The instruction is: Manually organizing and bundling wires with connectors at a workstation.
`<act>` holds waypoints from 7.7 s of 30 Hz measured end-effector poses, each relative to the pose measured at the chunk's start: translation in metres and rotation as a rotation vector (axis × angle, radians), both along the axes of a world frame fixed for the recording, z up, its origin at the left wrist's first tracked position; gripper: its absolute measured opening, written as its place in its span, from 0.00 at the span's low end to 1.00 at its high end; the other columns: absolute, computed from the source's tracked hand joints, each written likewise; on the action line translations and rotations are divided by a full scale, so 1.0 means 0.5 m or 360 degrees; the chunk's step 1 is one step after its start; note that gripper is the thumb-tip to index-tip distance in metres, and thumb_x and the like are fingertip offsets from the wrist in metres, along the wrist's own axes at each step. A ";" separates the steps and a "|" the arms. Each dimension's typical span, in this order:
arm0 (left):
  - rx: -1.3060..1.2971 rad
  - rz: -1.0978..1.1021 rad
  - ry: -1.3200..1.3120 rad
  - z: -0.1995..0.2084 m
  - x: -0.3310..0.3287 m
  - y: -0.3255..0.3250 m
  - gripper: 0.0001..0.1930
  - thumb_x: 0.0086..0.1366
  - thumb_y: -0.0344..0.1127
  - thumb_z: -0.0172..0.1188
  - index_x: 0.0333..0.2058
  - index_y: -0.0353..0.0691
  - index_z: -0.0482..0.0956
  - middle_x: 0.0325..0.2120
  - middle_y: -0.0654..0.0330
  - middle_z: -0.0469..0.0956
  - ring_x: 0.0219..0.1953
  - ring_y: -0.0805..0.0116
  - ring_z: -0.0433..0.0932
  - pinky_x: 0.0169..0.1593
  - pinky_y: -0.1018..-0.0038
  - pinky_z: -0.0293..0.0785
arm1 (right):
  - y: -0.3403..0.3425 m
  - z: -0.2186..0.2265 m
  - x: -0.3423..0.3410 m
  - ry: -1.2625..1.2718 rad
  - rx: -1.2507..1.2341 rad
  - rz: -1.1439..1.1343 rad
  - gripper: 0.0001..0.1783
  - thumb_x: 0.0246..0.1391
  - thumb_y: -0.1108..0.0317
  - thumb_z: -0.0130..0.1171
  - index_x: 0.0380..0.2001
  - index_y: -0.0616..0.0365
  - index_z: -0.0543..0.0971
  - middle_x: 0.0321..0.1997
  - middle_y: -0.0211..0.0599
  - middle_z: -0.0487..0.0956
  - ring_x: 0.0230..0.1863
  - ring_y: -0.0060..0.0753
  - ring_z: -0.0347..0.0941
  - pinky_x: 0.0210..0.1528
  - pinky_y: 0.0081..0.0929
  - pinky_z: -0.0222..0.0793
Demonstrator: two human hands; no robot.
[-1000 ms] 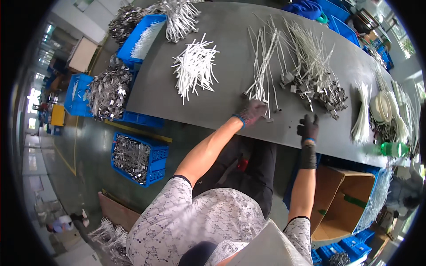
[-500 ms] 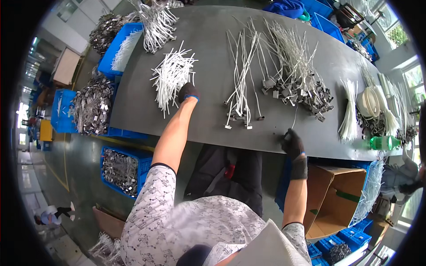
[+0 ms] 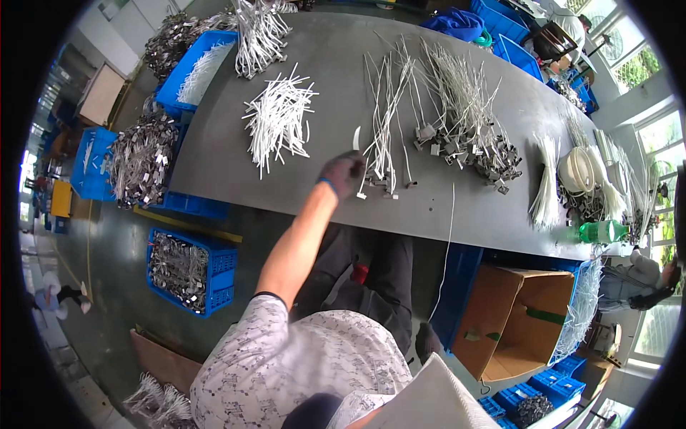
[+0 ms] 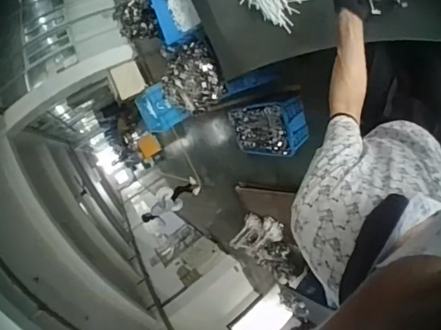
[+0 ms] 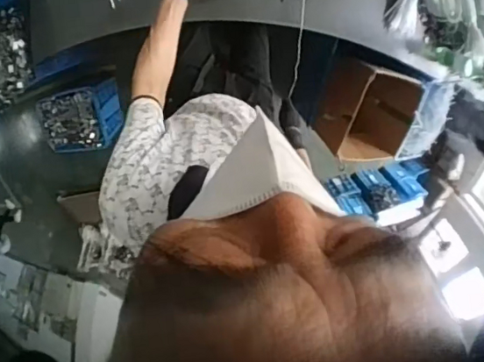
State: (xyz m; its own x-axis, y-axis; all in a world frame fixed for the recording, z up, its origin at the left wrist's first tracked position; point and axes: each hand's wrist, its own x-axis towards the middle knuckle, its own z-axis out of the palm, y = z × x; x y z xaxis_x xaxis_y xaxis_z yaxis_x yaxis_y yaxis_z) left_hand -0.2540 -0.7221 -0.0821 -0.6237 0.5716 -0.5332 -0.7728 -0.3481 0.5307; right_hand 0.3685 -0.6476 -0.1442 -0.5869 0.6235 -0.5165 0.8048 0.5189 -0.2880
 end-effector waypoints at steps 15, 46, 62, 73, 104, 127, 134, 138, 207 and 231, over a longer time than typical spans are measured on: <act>-0.0067 0.0763 0.0966 0.262 0.190 0.146 0.06 0.73 0.31 0.57 0.37 0.34 0.75 0.30 0.55 0.83 0.28 0.66 0.85 0.34 0.69 0.85 | 0.066 0.116 -0.215 -0.0069 0.0154 0.0266 0.13 0.64 0.60 0.48 0.42 0.54 0.79 0.39 0.53 0.84 0.44 0.63 0.81 0.44 0.55 0.76; -0.0336 -0.0917 0.0955 0.231 0.204 0.062 0.18 0.68 0.45 0.67 0.39 0.32 0.85 0.32 0.60 0.86 0.36 0.74 0.83 0.44 0.74 0.80 | 0.252 0.260 -0.712 0.1380 -0.1038 -0.0876 0.29 0.69 0.48 0.51 0.61 0.61 0.72 0.37 0.41 0.82 0.21 0.26 0.74 0.21 0.24 0.67; -0.2744 -0.0331 0.1742 0.052 -0.165 -0.106 0.17 0.65 0.48 0.58 0.43 0.43 0.84 0.43 0.47 0.84 0.47 0.45 0.84 0.48 0.52 0.79 | 0.461 0.162 -0.857 0.1427 -0.0310 -0.0665 0.36 0.58 0.50 0.67 0.64 0.55 0.71 0.44 0.42 0.83 0.35 0.35 0.79 0.42 0.31 0.76; -0.2649 -0.0659 0.1645 -0.031 -0.231 -0.120 0.21 0.62 0.49 0.60 0.42 0.37 0.85 0.43 0.43 0.84 0.48 0.52 0.85 0.45 0.56 0.83 | 0.510 0.134 -0.848 0.1347 0.0093 -0.0330 0.17 0.55 0.64 0.64 0.46 0.59 0.79 0.32 0.47 0.81 0.34 0.51 0.79 0.40 0.39 0.76; -0.0280 -0.0623 0.0688 -0.001 0.437 0.493 0.08 0.64 0.35 0.63 0.33 0.36 0.81 0.22 0.63 0.77 0.25 0.75 0.76 0.30 0.74 0.74 | 0.152 -0.048 -0.242 0.0570 0.0610 -0.0405 0.09 0.60 0.67 0.58 0.40 0.60 0.81 0.37 0.52 0.82 0.46 0.55 0.82 0.44 0.42 0.78; 0.0049 0.0619 0.0856 0.270 0.242 0.179 0.09 0.75 0.38 0.57 0.39 0.37 0.75 0.28 0.57 0.82 0.28 0.66 0.84 0.33 0.68 0.86 | 0.072 0.069 -0.202 -0.0054 0.0157 0.0161 0.12 0.59 0.64 0.52 0.39 0.56 0.81 0.40 0.55 0.84 0.46 0.62 0.80 0.46 0.51 0.77; -0.0218 -0.0436 0.1244 0.275 0.270 0.104 0.16 0.69 0.45 0.66 0.41 0.36 0.83 0.31 0.59 0.85 0.28 0.74 0.83 0.35 0.78 0.81 | 0.046 0.040 -0.187 -0.0058 0.0083 0.0224 0.14 0.60 0.61 0.51 0.41 0.53 0.84 0.43 0.54 0.84 0.47 0.61 0.81 0.47 0.51 0.77; -0.0360 -0.0625 0.1071 0.267 0.280 0.104 0.15 0.69 0.43 0.67 0.41 0.34 0.85 0.30 0.60 0.85 0.29 0.75 0.83 0.37 0.78 0.81 | 0.069 0.104 -0.214 -0.0054 -0.0149 0.0406 0.16 0.61 0.57 0.51 0.40 0.49 0.86 0.45 0.51 0.84 0.46 0.60 0.81 0.47 0.51 0.77; -0.2744 -0.0861 0.1443 -0.016 -0.196 -0.220 0.19 0.59 0.47 0.65 0.46 0.44 0.86 0.46 0.49 0.84 0.50 0.51 0.84 0.52 0.57 0.80 | 0.132 0.044 -0.296 0.1007 -0.0078 -0.0445 0.15 0.61 0.68 0.55 0.49 0.62 0.78 0.44 0.52 0.82 0.43 0.57 0.80 0.44 0.46 0.76; -0.0122 0.0596 -0.0539 -0.023 -0.058 -0.097 0.04 0.70 0.29 0.60 0.34 0.37 0.81 0.28 0.57 0.84 0.28 0.66 0.84 0.32 0.72 0.86 | 0.085 0.128 -0.346 0.0326 0.0079 0.0328 0.14 0.60 0.61 0.54 0.46 0.54 0.77 0.41 0.55 0.83 0.45 0.66 0.79 0.43 0.56 0.76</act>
